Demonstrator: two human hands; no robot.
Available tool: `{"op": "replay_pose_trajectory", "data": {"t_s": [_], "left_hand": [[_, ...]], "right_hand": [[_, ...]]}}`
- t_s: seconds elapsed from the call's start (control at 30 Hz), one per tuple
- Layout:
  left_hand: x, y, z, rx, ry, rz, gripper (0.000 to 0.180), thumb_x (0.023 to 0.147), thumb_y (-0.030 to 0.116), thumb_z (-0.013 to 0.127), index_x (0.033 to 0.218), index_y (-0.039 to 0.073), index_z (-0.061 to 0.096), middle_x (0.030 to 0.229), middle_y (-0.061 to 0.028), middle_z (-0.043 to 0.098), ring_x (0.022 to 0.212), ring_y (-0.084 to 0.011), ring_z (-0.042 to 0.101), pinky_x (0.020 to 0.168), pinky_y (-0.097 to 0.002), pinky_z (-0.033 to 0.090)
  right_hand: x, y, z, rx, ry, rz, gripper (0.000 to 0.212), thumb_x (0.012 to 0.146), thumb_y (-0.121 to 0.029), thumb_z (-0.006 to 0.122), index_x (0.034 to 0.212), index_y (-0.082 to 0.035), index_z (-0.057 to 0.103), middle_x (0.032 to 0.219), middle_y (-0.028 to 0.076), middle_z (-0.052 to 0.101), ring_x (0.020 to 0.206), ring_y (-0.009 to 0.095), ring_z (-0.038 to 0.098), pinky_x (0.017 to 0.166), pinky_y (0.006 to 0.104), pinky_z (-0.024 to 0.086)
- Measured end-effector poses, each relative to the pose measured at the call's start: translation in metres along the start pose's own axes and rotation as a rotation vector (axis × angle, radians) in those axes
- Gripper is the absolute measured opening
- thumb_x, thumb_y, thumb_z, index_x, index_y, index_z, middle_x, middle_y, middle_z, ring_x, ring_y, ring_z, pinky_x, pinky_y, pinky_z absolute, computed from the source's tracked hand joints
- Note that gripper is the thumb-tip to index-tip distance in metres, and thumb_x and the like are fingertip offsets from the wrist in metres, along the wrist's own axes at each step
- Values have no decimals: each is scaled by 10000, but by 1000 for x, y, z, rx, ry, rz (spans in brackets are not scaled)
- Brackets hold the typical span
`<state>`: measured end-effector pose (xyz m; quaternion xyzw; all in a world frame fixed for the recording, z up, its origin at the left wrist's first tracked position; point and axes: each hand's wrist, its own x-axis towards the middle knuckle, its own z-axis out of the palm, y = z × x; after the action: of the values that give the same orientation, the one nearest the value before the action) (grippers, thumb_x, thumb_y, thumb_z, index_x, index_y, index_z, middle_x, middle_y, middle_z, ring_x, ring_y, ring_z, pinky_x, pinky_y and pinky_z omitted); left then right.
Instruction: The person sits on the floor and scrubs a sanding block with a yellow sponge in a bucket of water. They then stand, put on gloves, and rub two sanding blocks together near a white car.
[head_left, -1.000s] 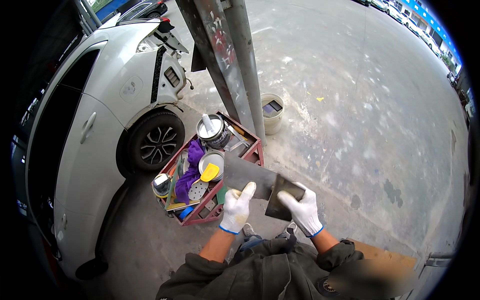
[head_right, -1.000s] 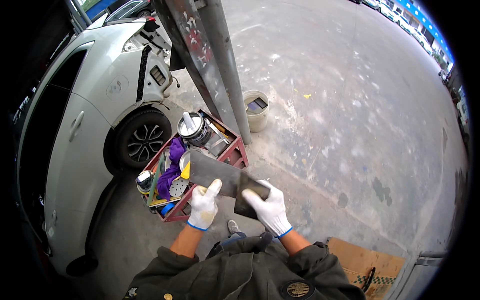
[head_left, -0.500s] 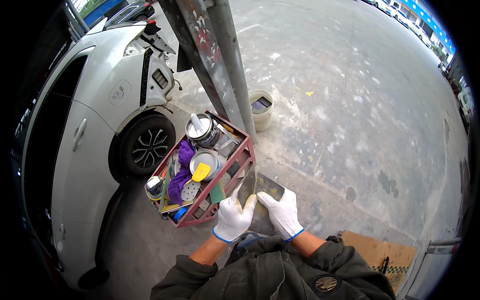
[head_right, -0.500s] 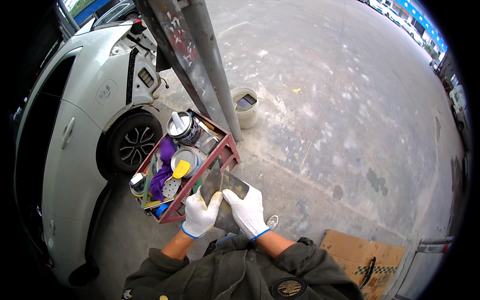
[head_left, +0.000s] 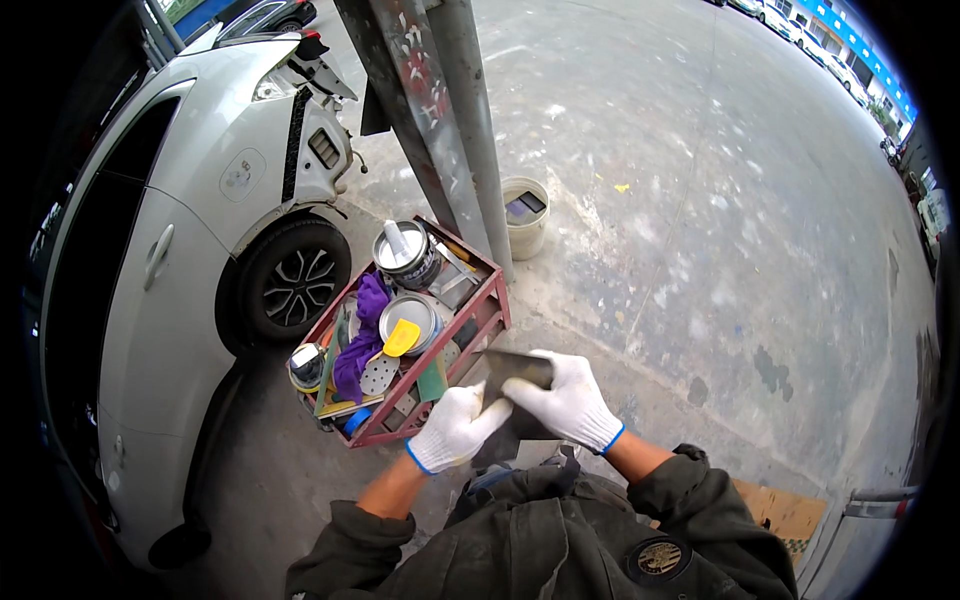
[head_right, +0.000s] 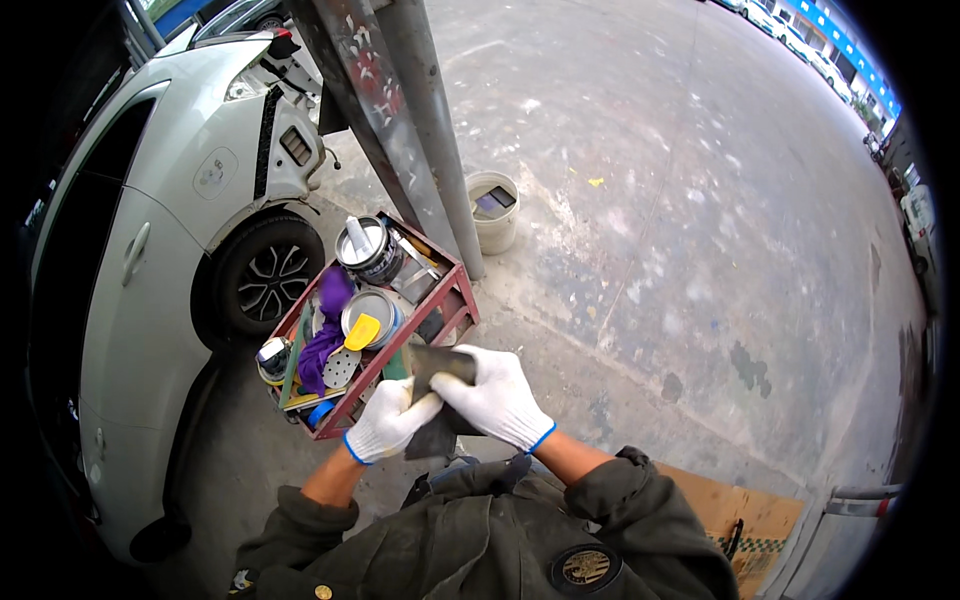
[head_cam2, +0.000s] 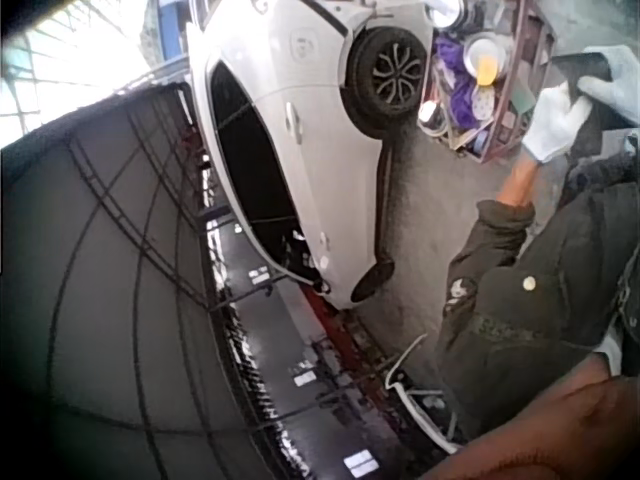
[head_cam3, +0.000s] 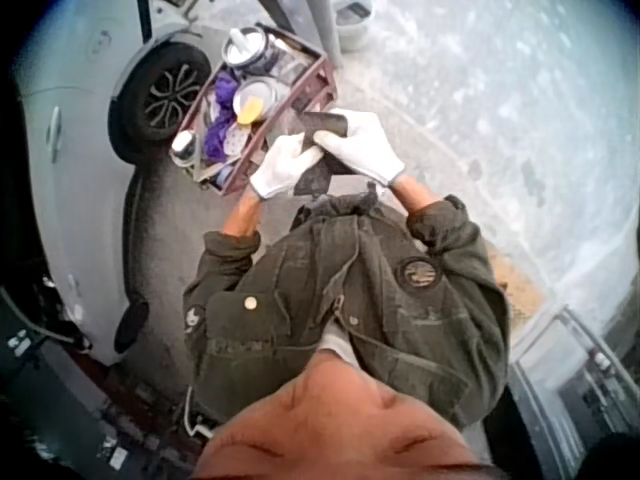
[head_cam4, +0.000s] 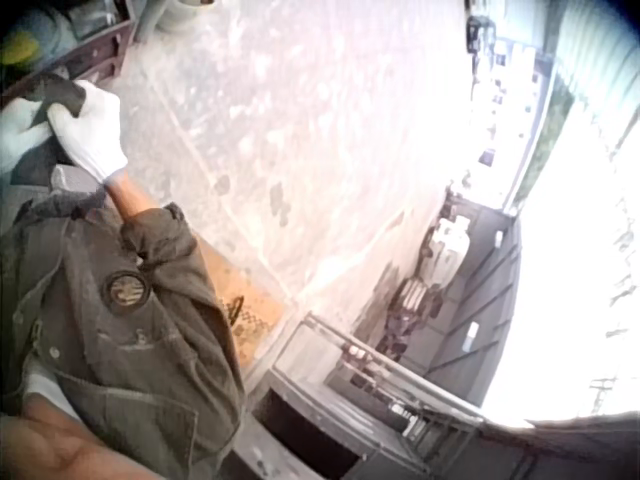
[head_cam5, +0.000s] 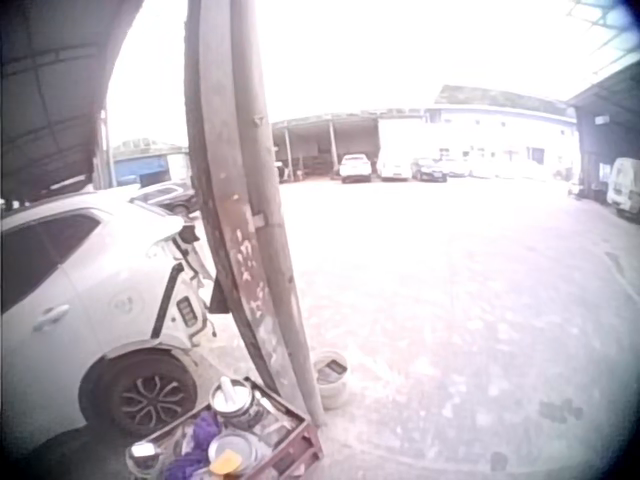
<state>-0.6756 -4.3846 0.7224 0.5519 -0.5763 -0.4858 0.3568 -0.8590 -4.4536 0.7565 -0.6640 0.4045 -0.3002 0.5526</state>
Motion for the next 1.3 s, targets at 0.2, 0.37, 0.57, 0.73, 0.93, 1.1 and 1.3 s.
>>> {"op": "replay_pose_trajectory", "data": {"t_s": [0.2, 0.37, 0.57, 0.73, 0.93, 1.1, 1.3], "left_hand": [[13, 7, 23, -108, 591, 89, 293, 875, 125, 722, 1089, -64, 654, 652, -66, 658, 568, -77, 554, 543, -297, 457], [17, -10, 42, 136, 697, 281, 333, 916, 157, 688, 1195, -19, 650, 787, -170, 723, 708, -244, 726, 659, -344, 546], [2, 0, 26, 297, 414, 147, 270, 923, 166, 656, 1103, -35, 642, 694, -237, 650, 646, -384, 674, 560, -443, 506], [2, -5, 10, 307, 159, 158, 234, 940, 165, 576, 1038, -46, 607, 701, -281, 606, 668, -443, 625, 555, -501, 456], [3, -25, -1, 381, -51, 224, 255, 926, 189, 529, 865, -47, 607, 720, -309, 583, 717, -452, 623, 585, -515, 451], [14, 3, 7, 288, 299, -107, 271, 923, 186, 575, 928, -77, 640, 689, -248, 638, 655, -290, 686, 573, -406, 475], [51, -34, 47, -441, 652, -126, 212, 947, 157, 595, 872, -31, 659, 697, -9, 642, 655, -89, 573, 581, -341, 446]], "right_hand": [[-6, 26, 20, 200, 272, 263, 304, 848, -145, 727, 1102, 21, 712, 921, 81, 745, 786, 105, 648, 744, 285, 533], [-7, 26, 31, 305, 376, 264, 278, 844, -142, 715, 1078, 8, 714, 884, 99, 741, 770, 138, 670, 727, 296, 531], [-8, 25, 28, 6, 335, 15, 200, 848, -144, 687, 985, 2, 701, 805, 161, 704, 725, 222, 691, 684, 318, 520], [-9, 16, 22, -89, 177, -99, 174, 839, -116, 683, 962, 7, 703, 770, 153, 678, 667, 190, 659, 655, 316, 517], [9, 7, 6, -112, -186, -49, 208, 828, -125, 662, 993, -3, 695, 820, 185, 687, 719, 266, 698, 687, 349, 534], [32, 43, -24, 175, 306, 97, 285, 848, -149, 726, 1064, 34, 701, 890, 63, 727, 774, 95, 638, 715, 286, 529], [21, 48, -1, 470, 771, 46, 268, 982, -186, 622, 1142, 24, 663, 1013, 47, 682, 885, 110, 598, 787, 286, 487]]}}
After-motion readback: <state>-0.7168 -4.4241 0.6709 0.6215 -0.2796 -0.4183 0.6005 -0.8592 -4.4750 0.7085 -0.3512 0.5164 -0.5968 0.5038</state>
